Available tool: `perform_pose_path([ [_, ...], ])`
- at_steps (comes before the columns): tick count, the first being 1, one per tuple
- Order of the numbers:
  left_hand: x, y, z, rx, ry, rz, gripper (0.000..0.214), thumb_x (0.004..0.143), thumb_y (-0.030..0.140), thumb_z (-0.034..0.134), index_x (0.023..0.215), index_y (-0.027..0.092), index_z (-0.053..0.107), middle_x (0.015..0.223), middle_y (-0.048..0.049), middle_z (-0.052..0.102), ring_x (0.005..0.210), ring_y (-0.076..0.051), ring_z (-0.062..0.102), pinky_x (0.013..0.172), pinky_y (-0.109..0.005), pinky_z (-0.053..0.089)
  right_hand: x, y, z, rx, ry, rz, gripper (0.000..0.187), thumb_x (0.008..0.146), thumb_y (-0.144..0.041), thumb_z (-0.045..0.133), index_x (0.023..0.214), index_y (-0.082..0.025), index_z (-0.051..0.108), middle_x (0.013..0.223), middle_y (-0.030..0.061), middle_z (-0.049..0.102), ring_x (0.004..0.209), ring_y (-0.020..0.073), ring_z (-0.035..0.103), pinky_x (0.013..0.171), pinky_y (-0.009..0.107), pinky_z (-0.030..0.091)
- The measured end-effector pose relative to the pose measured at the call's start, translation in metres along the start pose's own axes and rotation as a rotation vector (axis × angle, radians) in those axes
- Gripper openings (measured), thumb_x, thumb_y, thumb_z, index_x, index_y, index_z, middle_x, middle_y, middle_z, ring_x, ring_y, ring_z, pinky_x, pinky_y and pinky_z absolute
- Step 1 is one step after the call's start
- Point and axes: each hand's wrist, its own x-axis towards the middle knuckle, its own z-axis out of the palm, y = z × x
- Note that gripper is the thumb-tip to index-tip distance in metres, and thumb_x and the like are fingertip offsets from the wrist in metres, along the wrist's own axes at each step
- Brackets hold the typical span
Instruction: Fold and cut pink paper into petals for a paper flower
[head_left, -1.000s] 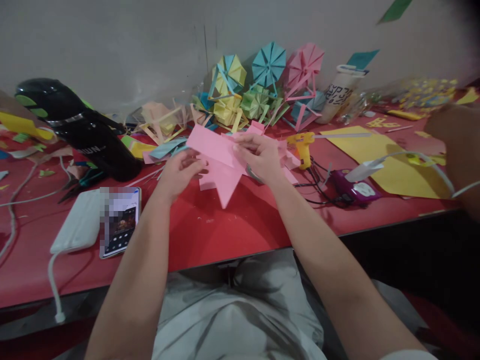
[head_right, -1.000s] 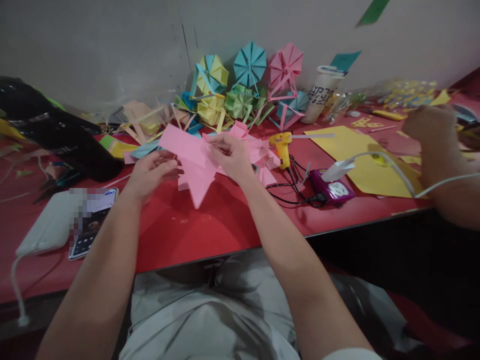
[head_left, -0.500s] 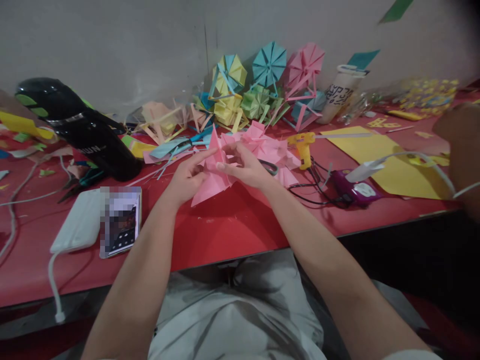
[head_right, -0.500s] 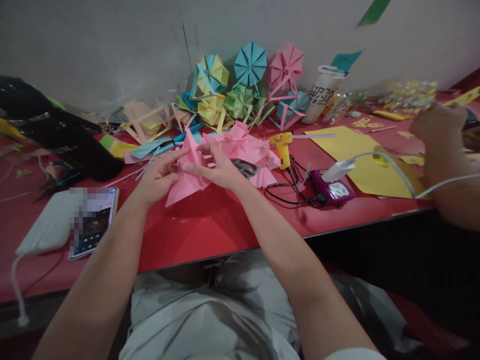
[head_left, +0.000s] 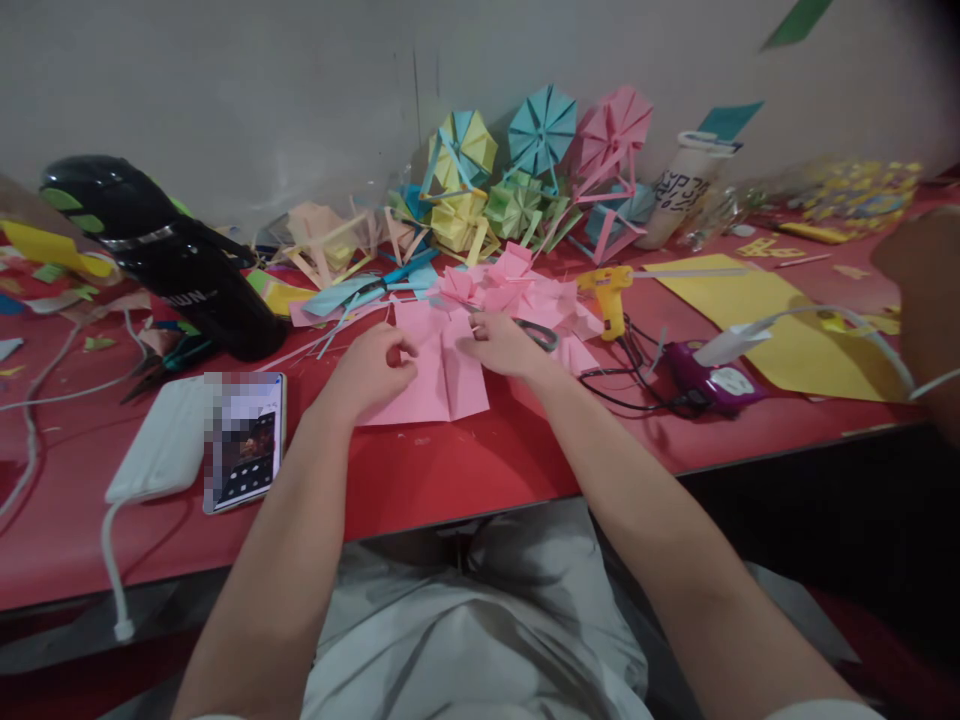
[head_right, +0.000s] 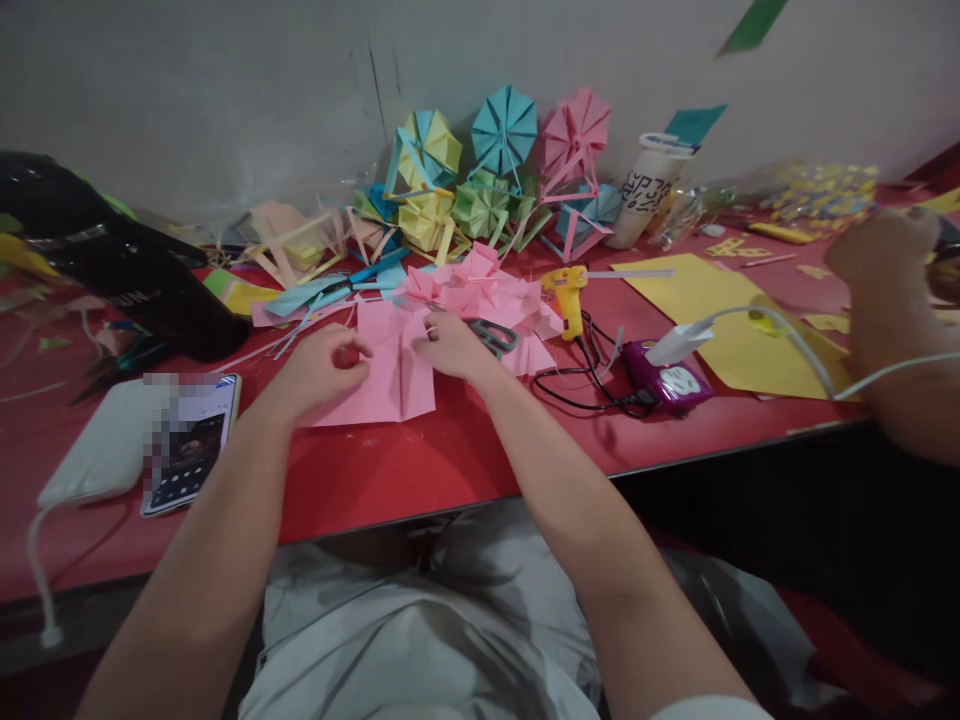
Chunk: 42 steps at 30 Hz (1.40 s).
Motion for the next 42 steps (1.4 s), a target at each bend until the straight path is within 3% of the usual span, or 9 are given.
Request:
perform_pose_path([
  [4, 0.0, 0.003, 0.006, 0.09, -0.095, -0.01, 0.046, 0.073, 0.019, 0.059, 0.117, 0.017, 0.073, 0.11, -0.0103, 0.062, 0.092, -0.023, 0.064, 0.089, -0.039, 0.052, -0.003, -0.008, 0.003, -0.098, -0.011, 0.06, 0.01, 0.076, -0.019, 0.063, 0.08, -0.021, 0.054, 0.059, -0.006, 0.045, 0.055, 0.0128, 0.042, 0.056, 0.029, 0.035],
  [7, 0.002, 0.007, 0.012, 0.13, -0.15, -0.009, 0.047, 0.078, 0.018, 0.054, 0.121, 0.017, 0.072, 0.105, -0.0099, 0.061, 0.091, -0.023, 0.064, 0.089, -0.038, 0.052, -0.003, -0.009, 0.004, -0.124, 0.023, 0.05, 0.033, 0.077, -0.022, 0.066, 0.109, -0.015, 0.063, 0.06, -0.0037, 0.054, 0.06, 0.0164, 0.053, 0.062, 0.031, 0.043],
  [11, 0.005, 0.01, 0.018, 0.213, -0.179, -0.003, 0.045, 0.083, 0.019, 0.05, 0.122, 0.022, 0.071, 0.102, -0.0097, 0.061, 0.094, -0.025, 0.064, 0.086, -0.037, 0.052, -0.002, -0.005, 0.005, -0.166, 0.064, 0.042, 0.059, 0.078, -0.025, 0.068, 0.134, -0.007, 0.057, 0.068, 0.0025, 0.064, 0.071, 0.0219, 0.063, 0.069, 0.034, 0.05],
  [17, 0.008, 0.018, 0.02, 0.343, -0.253, -0.099, 0.056, 0.089, 0.026, 0.046, 0.143, 0.029, 0.058, 0.121, -0.0128, 0.061, 0.113, -0.033, 0.063, 0.086, -0.041, 0.053, 0.002, 0.003, 0.012, -0.237, 0.153, 0.004, 0.041, 0.085, -0.015, 0.054, 0.125, -0.012, 0.063, 0.083, 0.0093, 0.071, 0.081, 0.0233, 0.068, 0.08, 0.036, 0.052],
  [23, 0.007, 0.028, 0.02, 0.381, -0.294, -0.128, 0.06, 0.09, 0.024, 0.042, 0.15, 0.027, 0.051, 0.134, -0.0175, 0.057, 0.12, -0.04, 0.061, 0.09, -0.052, 0.054, 0.0, -0.002, 0.013, -0.337, 0.103, 0.035, 0.042, 0.083, -0.013, 0.054, 0.125, -0.011, 0.061, 0.084, 0.0107, 0.071, 0.082, 0.0253, 0.067, 0.081, 0.038, 0.051],
  [31, 0.008, 0.026, 0.019, 0.409, -0.306, -0.134, 0.058, 0.092, 0.026, 0.04, 0.148, 0.03, 0.05, 0.133, -0.0149, 0.058, 0.121, -0.038, 0.061, 0.088, -0.046, 0.054, -0.004, -0.016, 0.014, -0.457, 0.037, 0.09, 0.036, 0.088, -0.014, 0.052, 0.122, -0.012, 0.062, 0.098, 0.0159, 0.073, 0.094, 0.0293, 0.068, 0.082, 0.039, 0.049],
  [42, 0.008, 0.032, 0.018, 0.431, -0.327, -0.15, 0.058, 0.091, 0.029, 0.037, 0.147, 0.028, 0.051, 0.132, -0.0144, 0.057, 0.12, -0.037, 0.062, 0.089, -0.051, 0.055, -0.007, -0.027, 0.013, -0.519, -0.012, 0.122, 0.034, 0.09, -0.014, 0.048, 0.121, -0.015, 0.063, 0.118, 0.0167, 0.072, 0.11, 0.0299, 0.067, 0.088, 0.038, 0.051],
])
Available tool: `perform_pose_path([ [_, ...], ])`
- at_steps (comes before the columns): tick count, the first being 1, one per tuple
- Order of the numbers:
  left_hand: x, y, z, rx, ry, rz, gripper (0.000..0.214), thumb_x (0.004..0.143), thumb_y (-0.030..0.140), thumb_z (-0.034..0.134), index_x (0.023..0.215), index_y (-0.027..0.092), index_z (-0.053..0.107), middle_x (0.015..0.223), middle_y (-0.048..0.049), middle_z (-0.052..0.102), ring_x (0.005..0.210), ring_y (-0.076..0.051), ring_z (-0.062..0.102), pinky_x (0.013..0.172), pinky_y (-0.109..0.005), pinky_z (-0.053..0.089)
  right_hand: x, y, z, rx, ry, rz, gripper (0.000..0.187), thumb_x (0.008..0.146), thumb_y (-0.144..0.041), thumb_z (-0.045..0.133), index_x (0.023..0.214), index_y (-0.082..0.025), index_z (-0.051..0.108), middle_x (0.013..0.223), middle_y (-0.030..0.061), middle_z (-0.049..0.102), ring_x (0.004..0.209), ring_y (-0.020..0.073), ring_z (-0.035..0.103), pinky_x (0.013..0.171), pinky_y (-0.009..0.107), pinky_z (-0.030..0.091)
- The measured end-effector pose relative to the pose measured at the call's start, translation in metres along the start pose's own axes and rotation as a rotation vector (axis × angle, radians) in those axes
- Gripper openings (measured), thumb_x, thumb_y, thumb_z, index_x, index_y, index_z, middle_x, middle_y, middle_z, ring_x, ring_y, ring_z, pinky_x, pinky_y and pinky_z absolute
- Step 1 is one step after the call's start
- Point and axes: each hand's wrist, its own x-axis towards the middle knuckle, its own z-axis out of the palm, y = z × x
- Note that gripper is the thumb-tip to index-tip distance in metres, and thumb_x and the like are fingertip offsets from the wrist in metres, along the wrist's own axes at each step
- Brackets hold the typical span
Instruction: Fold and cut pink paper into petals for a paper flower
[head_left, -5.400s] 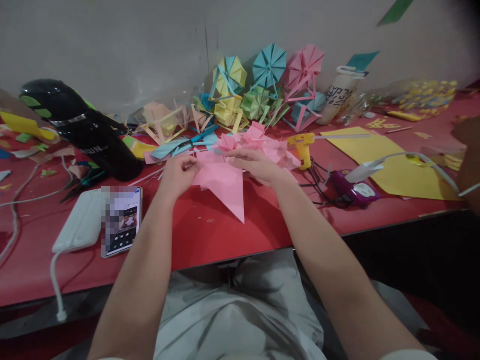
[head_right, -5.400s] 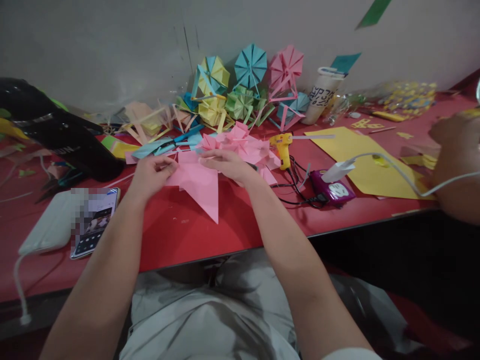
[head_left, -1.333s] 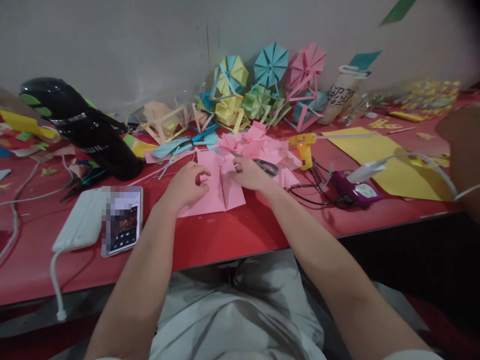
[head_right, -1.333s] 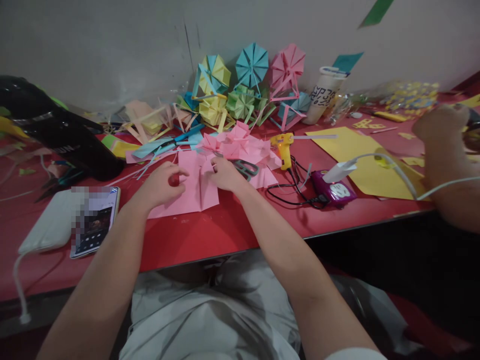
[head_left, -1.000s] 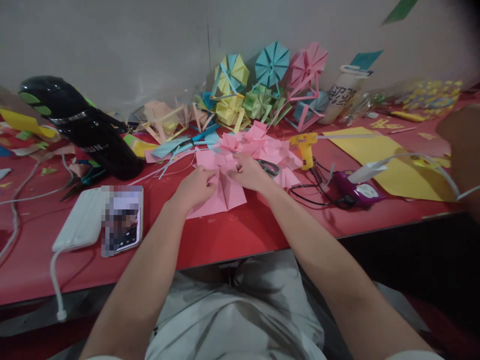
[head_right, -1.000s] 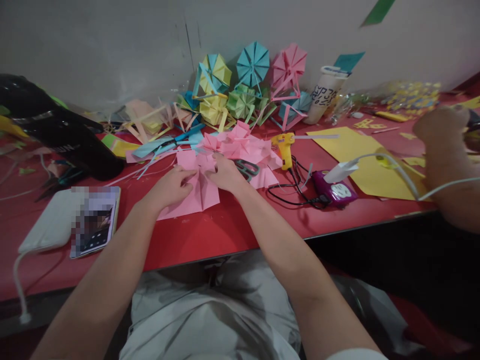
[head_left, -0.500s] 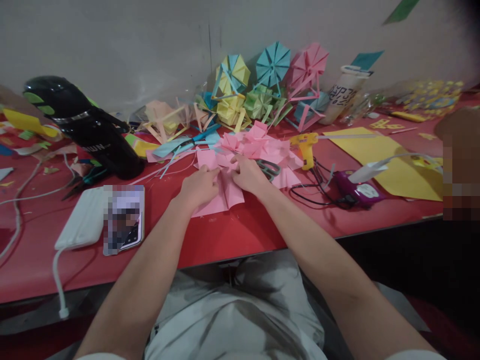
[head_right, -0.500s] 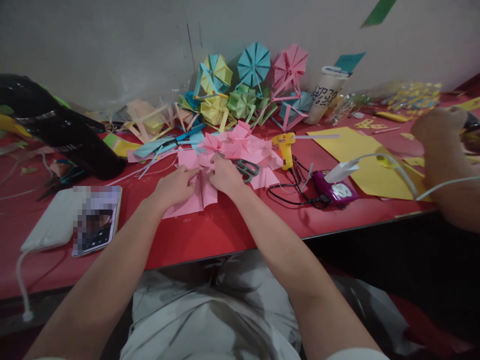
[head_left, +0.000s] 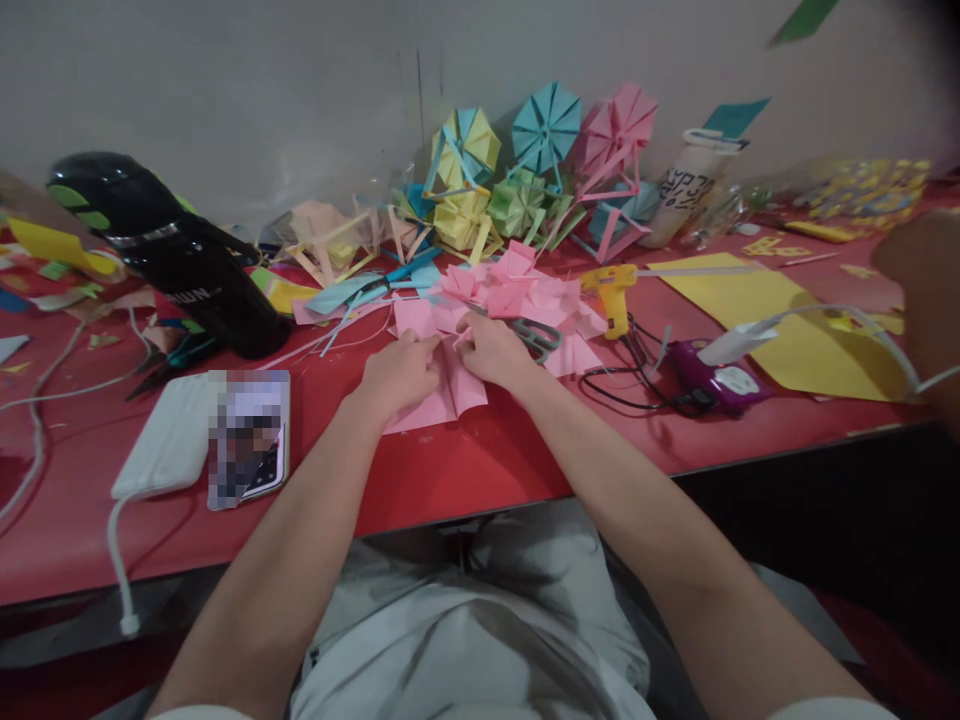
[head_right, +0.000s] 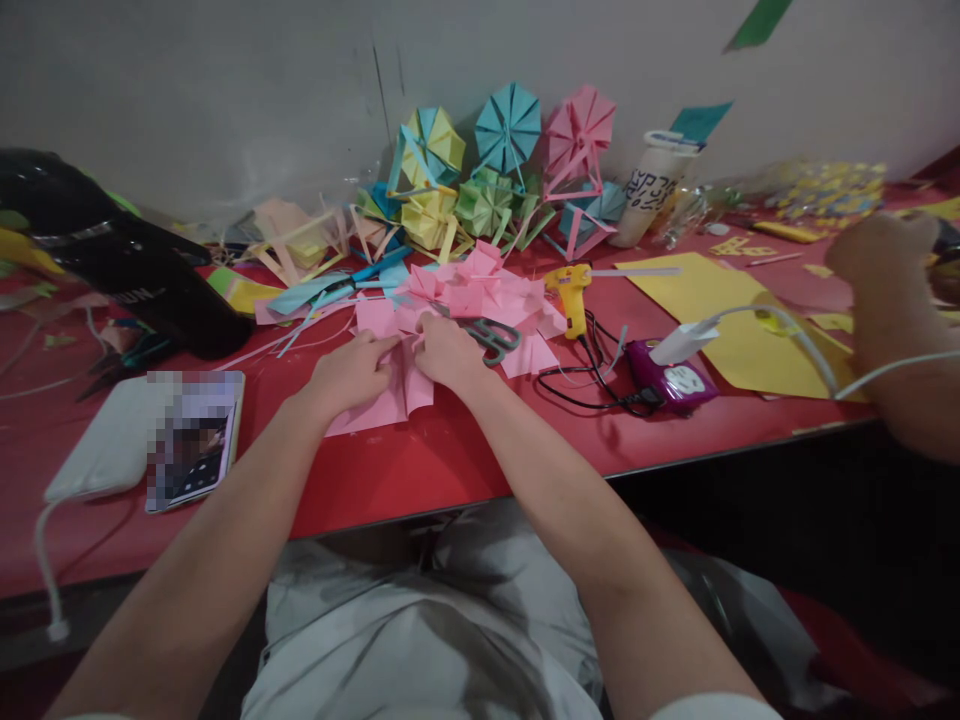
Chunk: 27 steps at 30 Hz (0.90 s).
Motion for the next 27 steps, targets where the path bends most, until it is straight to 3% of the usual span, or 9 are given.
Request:
perform_pose_path([
  [5, -0.001, 0.001, -0.001, 0.007, -0.003, -0.002, 0.06, 0.091, 0.028, 0.036, 0.15, 0.028, 0.048, 0.135, -0.0146, 0.057, 0.123, -0.038, 0.06, 0.09, -0.052, 0.055, 0.0, 0.0, 0.0, 0.017, -0.01, -0.006, 0.033, 0.09, -0.013, 0.049, 0.12, -0.014, 0.064, 0.114, 0.0166, 0.072, 0.107, 0.0287, 0.067, 0.087, 0.036, 0.05],
  [13, -0.002, -0.004, 0.003, -0.027, 0.006, 0.014, 0.062, 0.092, 0.029, 0.035, 0.153, 0.029, 0.045, 0.135, -0.014, 0.056, 0.124, -0.037, 0.06, 0.093, -0.053, 0.054, 0.002, 0.015, -0.001, 0.185, 0.054, -0.026, 0.028, 0.09, -0.02, 0.058, 0.116, -0.011, 0.063, 0.081, 0.007, 0.07, 0.078, 0.0201, 0.064, 0.076, 0.03, 0.046],
  [23, -0.001, -0.002, 0.0, -0.055, 0.005, -0.001, 0.058, 0.096, 0.034, 0.031, 0.152, 0.031, 0.047, 0.133, -0.0134, 0.057, 0.122, -0.036, 0.06, 0.092, -0.052, 0.054, 0.0, 0.014, -0.005, 0.177, -0.021, -0.038, 0.026, 0.081, -0.009, 0.061, 0.107, -0.013, 0.064, 0.076, 0.0047, 0.067, 0.072, 0.0183, 0.061, 0.073, 0.029, 0.044],
  [27, -0.002, -0.002, 0.002, -0.038, 0.021, 0.007, 0.057, 0.097, 0.035, 0.031, 0.15, 0.03, 0.049, 0.131, -0.0141, 0.057, 0.121, -0.037, 0.061, 0.091, -0.052, 0.054, 0.001, 0.017, -0.005, 0.235, 0.041, -0.035, 0.02, 0.083, -0.02, 0.066, 0.102, -0.016, 0.062, 0.073, 0.0025, 0.064, 0.07, 0.0175, 0.059, 0.07, 0.03, 0.043],
])
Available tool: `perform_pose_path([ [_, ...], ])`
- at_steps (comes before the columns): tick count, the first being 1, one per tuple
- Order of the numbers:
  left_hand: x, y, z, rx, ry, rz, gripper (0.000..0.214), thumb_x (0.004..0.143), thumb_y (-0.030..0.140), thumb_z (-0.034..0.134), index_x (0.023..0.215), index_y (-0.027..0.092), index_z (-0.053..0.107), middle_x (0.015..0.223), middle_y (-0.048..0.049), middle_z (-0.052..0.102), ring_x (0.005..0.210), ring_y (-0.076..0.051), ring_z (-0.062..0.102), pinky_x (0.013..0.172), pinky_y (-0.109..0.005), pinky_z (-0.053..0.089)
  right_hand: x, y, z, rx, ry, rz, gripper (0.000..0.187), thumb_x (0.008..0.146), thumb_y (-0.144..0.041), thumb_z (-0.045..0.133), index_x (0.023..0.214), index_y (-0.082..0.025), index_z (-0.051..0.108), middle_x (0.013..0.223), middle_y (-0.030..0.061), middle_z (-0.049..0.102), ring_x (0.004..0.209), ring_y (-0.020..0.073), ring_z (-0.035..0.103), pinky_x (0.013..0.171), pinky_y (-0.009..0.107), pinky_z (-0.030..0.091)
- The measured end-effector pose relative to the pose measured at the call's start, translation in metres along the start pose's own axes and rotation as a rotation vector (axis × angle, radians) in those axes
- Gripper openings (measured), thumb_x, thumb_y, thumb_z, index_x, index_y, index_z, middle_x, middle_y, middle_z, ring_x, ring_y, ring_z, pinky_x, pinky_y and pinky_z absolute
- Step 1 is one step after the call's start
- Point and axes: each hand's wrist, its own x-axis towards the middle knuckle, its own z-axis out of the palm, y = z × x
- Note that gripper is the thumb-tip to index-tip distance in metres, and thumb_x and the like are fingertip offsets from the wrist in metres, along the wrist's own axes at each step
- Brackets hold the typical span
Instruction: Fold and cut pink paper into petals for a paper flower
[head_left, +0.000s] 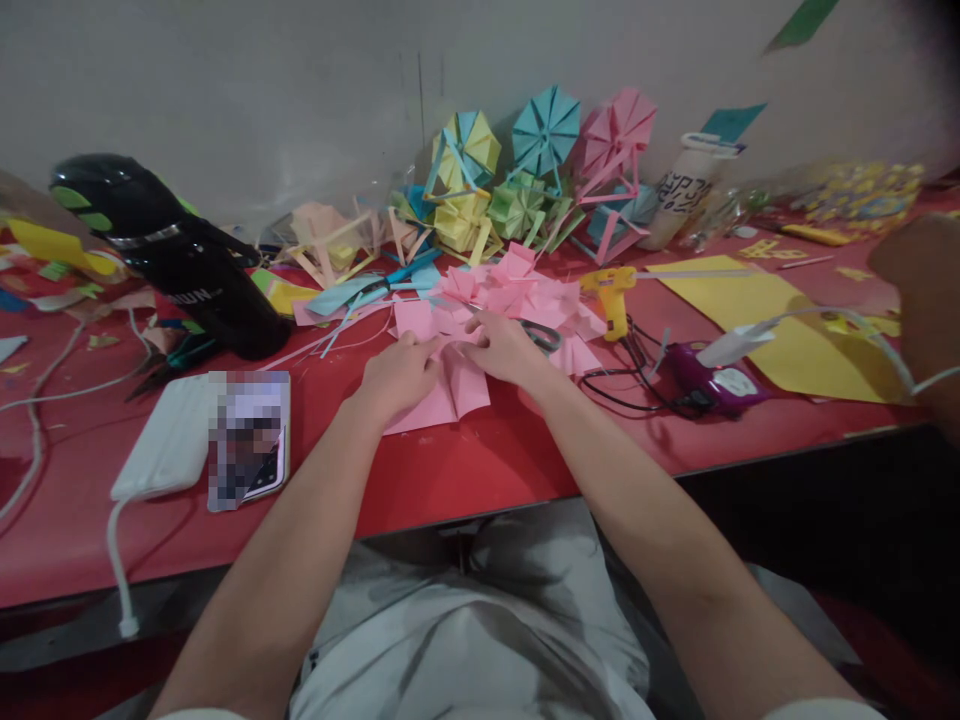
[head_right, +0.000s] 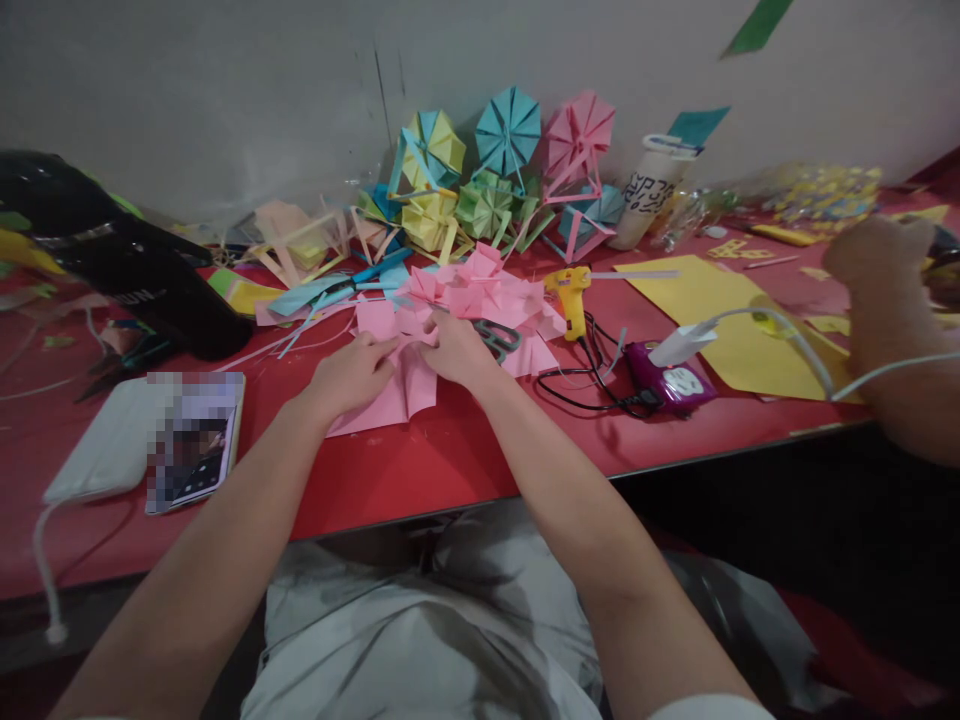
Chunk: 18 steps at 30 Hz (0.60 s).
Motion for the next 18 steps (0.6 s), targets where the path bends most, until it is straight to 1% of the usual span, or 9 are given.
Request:
perform_pose_path([
  [2, 0.0, -0.001, 0.001, 0.009, 0.007, 0.0, 0.056, 0.097, 0.034, 0.031, 0.15, 0.029, 0.05, 0.131, -0.0142, 0.057, 0.121, -0.036, 0.061, 0.091, -0.051, 0.054, 0.001, 0.004, -0.001, 0.087, 0.025, 0.0, 0.025, 0.083, -0.031, 0.068, 0.102, -0.018, 0.059, 0.07, -0.0005, 0.06, 0.065, 0.016, 0.056, 0.065, 0.029, 0.042],
  [3, 0.0, -0.001, 0.002, 0.011, 0.012, 0.0, 0.056, 0.098, 0.034, 0.031, 0.15, 0.028, 0.05, 0.132, -0.014, 0.057, 0.121, -0.035, 0.061, 0.092, -0.05, 0.054, 0.001, 0.005, -0.001, 0.135, 0.017, -0.002, 0.027, 0.083, -0.033, 0.069, 0.103, -0.019, 0.058, 0.068, -0.0024, 0.058, 0.062, 0.015, 0.055, 0.062, 0.028, 0.042],
  [5, 0.001, -0.001, 0.002, 0.007, 0.016, -0.001, 0.056, 0.098, 0.033, 0.03, 0.151, 0.029, 0.049, 0.132, -0.0132, 0.057, 0.122, -0.034, 0.061, 0.094, -0.049, 0.053, 0.001, 0.008, -0.003, 0.212, -0.034, -0.002, 0.029, 0.08, -0.029, 0.069, 0.105, -0.02, 0.056, 0.062, -0.006, 0.053, 0.056, 0.013, 0.05, 0.057, 0.026, 0.039],
  [7, 0.001, -0.001, 0.002, -0.003, 0.014, -0.01, 0.055, 0.099, 0.034, 0.03, 0.15, 0.032, 0.049, 0.132, -0.0119, 0.057, 0.121, -0.033, 0.061, 0.093, -0.048, 0.053, 0.0, 0.01, -0.005, 0.259, -0.107, 0.016, 0.033, 0.078, -0.021, 0.066, 0.109, -0.021, 0.053, 0.058, -0.0083, 0.051, 0.051, 0.0117, 0.047, 0.053, 0.024, 0.036],
  [10, 0.001, -0.001, 0.0, -0.003, 0.002, -0.02, 0.054, 0.099, 0.037, 0.032, 0.15, 0.033, 0.049, 0.131, -0.0116, 0.057, 0.121, -0.034, 0.061, 0.092, -0.048, 0.053, -0.003, 0.009, -0.009, 0.247, -0.201, 0.038, 0.038, 0.077, -0.013, 0.063, 0.111, -0.022, 0.052, 0.057, -0.0091, 0.052, 0.049, 0.0111, 0.047, 0.051, 0.024, 0.035],
  [14, 0.0, -0.001, 0.0, -0.014, -0.009, -0.02, 0.053, 0.098, 0.039, 0.033, 0.149, 0.034, 0.049, 0.131, -0.0115, 0.057, 0.121, -0.034, 0.061, 0.091, -0.048, 0.054, -0.005, 0.006, -0.011, 0.141, -0.245, 0.032, 0.039, 0.075, -0.01, 0.063, 0.112, -0.021, 0.054, 0.057, -0.0083, 0.054, 0.05, 0.0108, 0.048, 0.052, 0.024, 0.037],
  [16, -0.001, -0.001, -0.001, -0.02, -0.007, -0.016, 0.052, 0.098, 0.04, 0.033, 0.147, 0.035, 0.051, 0.131, -0.0111, 0.057, 0.12, -0.034, 0.062, 0.09, -0.049, 0.054, -0.005, 0.005, -0.012, 0.149, -0.254, 0.043, 0.038, 0.076, -0.012, 0.065, 0.112, -0.021, 0.055, 0.057, -0.0077, 0.055, 0.049, 0.0109, 0.05, 0.052, 0.024, 0.038],
  [18, -0.001, -0.002, -0.001, -0.024, -0.009, -0.009, 0.052, 0.098, 0.041, 0.033, 0.146, 0.035, 0.051, 0.131, -0.0112, 0.056, 0.12, -0.035, 0.062, 0.091, -0.05, 0.054, -0.005, 0.005, -0.014, 0.193, -0.256, 0.058, 0.04, 0.078, -0.022, 0.071, 0.114, -0.021, 0.055, 0.058, -0.0067, 0.057, 0.049, 0.0121, 0.054, 0.052, 0.025, 0.041],
])
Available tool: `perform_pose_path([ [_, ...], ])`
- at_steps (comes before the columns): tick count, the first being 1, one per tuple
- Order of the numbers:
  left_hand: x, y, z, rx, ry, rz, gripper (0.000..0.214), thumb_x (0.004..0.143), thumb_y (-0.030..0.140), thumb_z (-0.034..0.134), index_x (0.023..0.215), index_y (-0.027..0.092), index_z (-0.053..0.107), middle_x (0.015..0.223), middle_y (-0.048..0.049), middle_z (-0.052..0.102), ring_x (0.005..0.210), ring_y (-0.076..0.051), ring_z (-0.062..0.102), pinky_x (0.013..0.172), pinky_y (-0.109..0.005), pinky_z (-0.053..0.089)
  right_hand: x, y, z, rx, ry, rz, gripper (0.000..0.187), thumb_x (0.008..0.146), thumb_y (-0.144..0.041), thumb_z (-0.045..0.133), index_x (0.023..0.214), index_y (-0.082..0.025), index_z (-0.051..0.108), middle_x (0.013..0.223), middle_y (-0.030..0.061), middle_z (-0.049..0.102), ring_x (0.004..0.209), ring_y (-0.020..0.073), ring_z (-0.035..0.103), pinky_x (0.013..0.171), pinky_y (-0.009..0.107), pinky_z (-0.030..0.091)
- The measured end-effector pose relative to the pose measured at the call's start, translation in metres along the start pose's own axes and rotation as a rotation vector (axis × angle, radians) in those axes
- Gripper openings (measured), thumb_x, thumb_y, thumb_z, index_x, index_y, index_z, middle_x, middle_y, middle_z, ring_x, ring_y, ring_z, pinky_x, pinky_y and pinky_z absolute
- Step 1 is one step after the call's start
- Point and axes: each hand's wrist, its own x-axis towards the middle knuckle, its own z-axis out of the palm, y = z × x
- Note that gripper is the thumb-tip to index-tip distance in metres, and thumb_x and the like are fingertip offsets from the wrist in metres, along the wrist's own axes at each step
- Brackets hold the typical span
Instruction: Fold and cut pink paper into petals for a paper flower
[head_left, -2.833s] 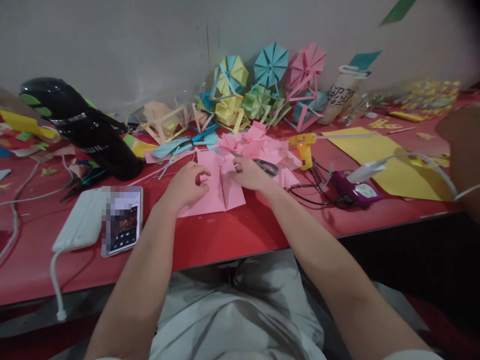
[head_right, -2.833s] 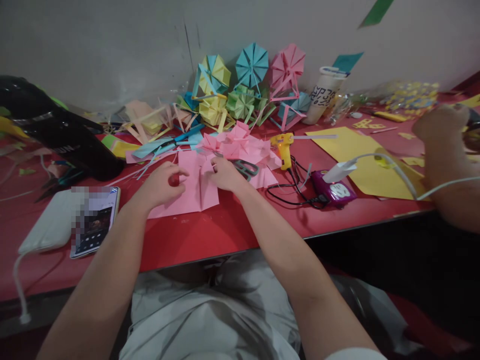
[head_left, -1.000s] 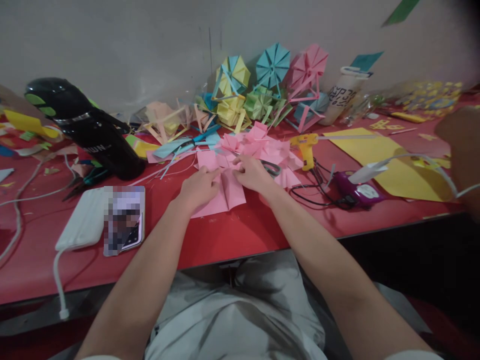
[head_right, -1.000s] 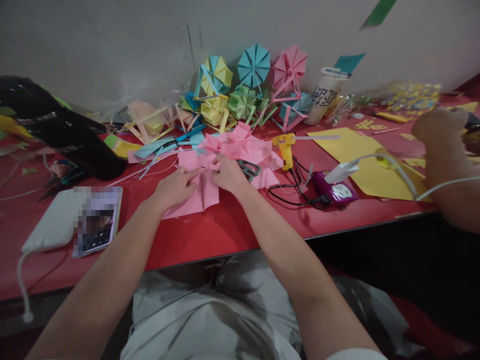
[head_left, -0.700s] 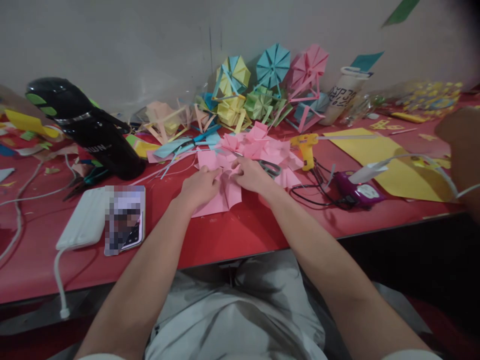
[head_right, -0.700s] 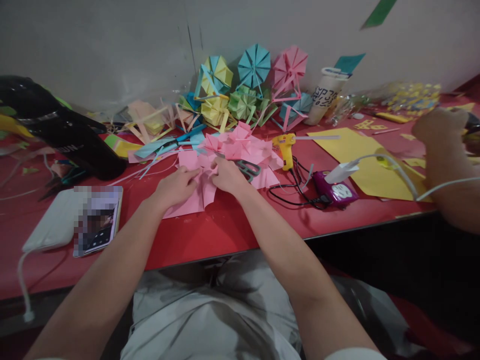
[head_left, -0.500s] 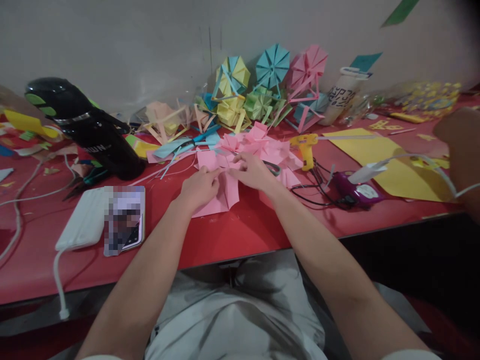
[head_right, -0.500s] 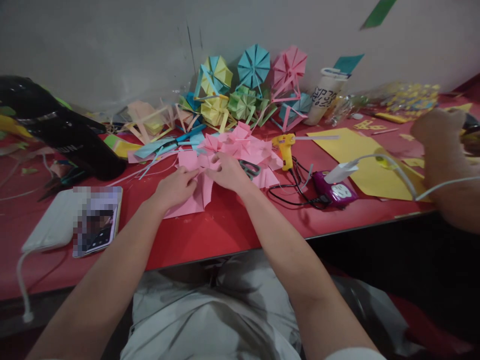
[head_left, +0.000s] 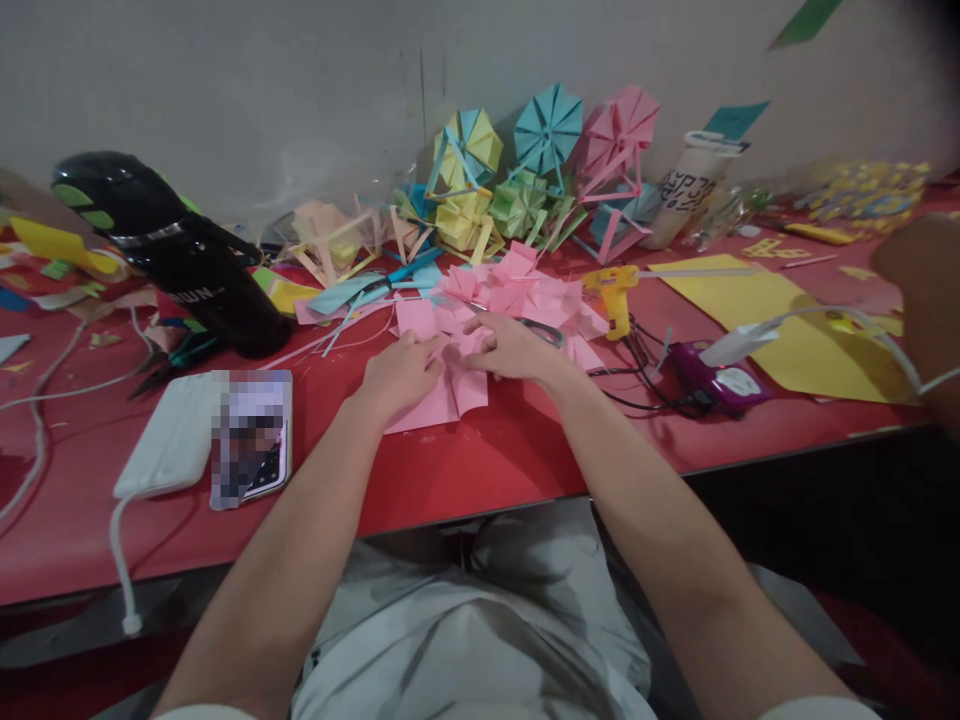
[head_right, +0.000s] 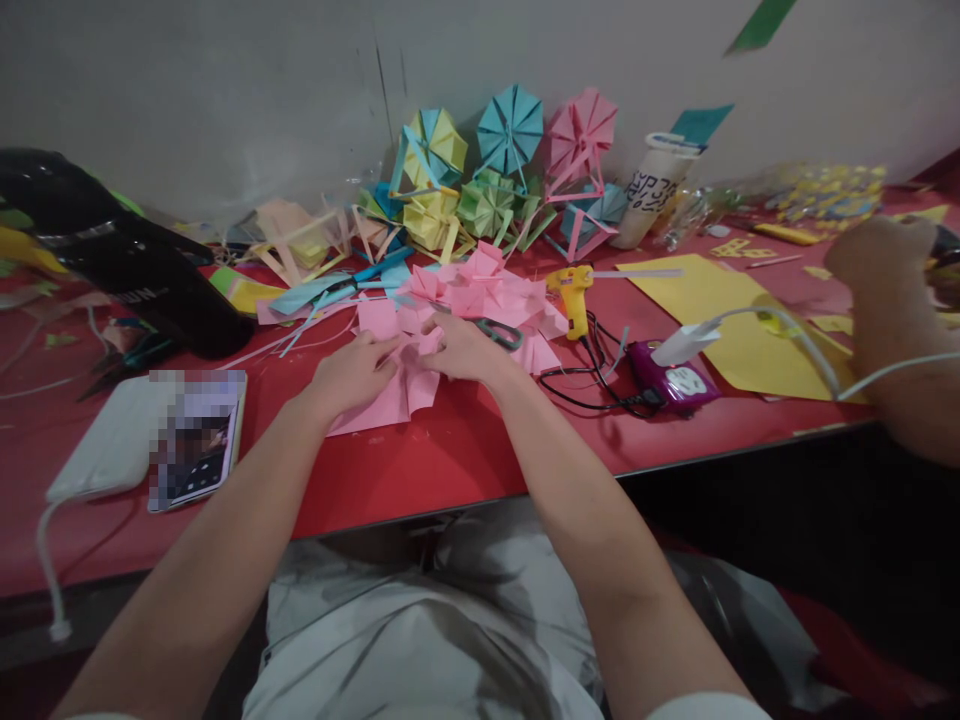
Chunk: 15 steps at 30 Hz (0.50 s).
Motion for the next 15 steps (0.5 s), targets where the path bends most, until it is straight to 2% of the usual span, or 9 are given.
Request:
perform_pose_path([
  [4, 0.0, -0.001, -0.002, -0.014, -0.045, 0.001, 0.057, 0.094, 0.045, 0.039, 0.15, 0.035, 0.046, 0.136, -0.0114, 0.054, 0.124, -0.037, 0.059, 0.094, -0.051, 0.053, -0.002, -0.001, -0.007, 0.111, -0.064, 0.043, 0.058, 0.075, -0.037, 0.08, 0.124, -0.022, 0.053, 0.059, -0.0053, 0.06, 0.052, 0.0155, 0.061, 0.052, 0.027, 0.046],
  [9, 0.0, 0.0, -0.005, -0.016, -0.084, -0.019, 0.063, 0.092, 0.047, 0.042, 0.154, 0.034, 0.042, 0.146, -0.0119, 0.048, 0.13, -0.038, 0.055, 0.101, -0.053, 0.05, -0.006, -0.005, -0.014, 0.139, -0.221, 0.052, 0.059, 0.078, -0.021, 0.074, 0.131, -0.021, 0.05, 0.054, -0.0072, 0.06, 0.048, 0.0154, 0.061, 0.051, 0.026, 0.048],
  [11, 0.001, 0.0, -0.006, -0.006, -0.087, -0.024, 0.061, 0.091, 0.045, 0.043, 0.151, 0.033, 0.046, 0.144, -0.0123, 0.049, 0.129, -0.038, 0.056, 0.099, -0.053, 0.051, -0.008, -0.006, -0.013, 0.115, -0.233, 0.077, 0.051, 0.077, -0.015, 0.071, 0.125, -0.021, 0.051, 0.052, -0.0076, 0.06, 0.047, 0.0153, 0.061, 0.049, 0.025, 0.047],
  [15, 0.001, 0.001, -0.006, 0.005, -0.088, -0.021, 0.058, 0.091, 0.044, 0.044, 0.147, 0.03, 0.05, 0.14, -0.0129, 0.052, 0.125, -0.038, 0.059, 0.095, -0.052, 0.052, -0.008, -0.008, -0.012, 0.052, -0.253, 0.112, 0.03, 0.075, -0.011, 0.072, 0.097, -0.022, 0.054, 0.052, -0.0051, 0.063, 0.049, 0.0156, 0.063, 0.048, 0.024, 0.048],
])
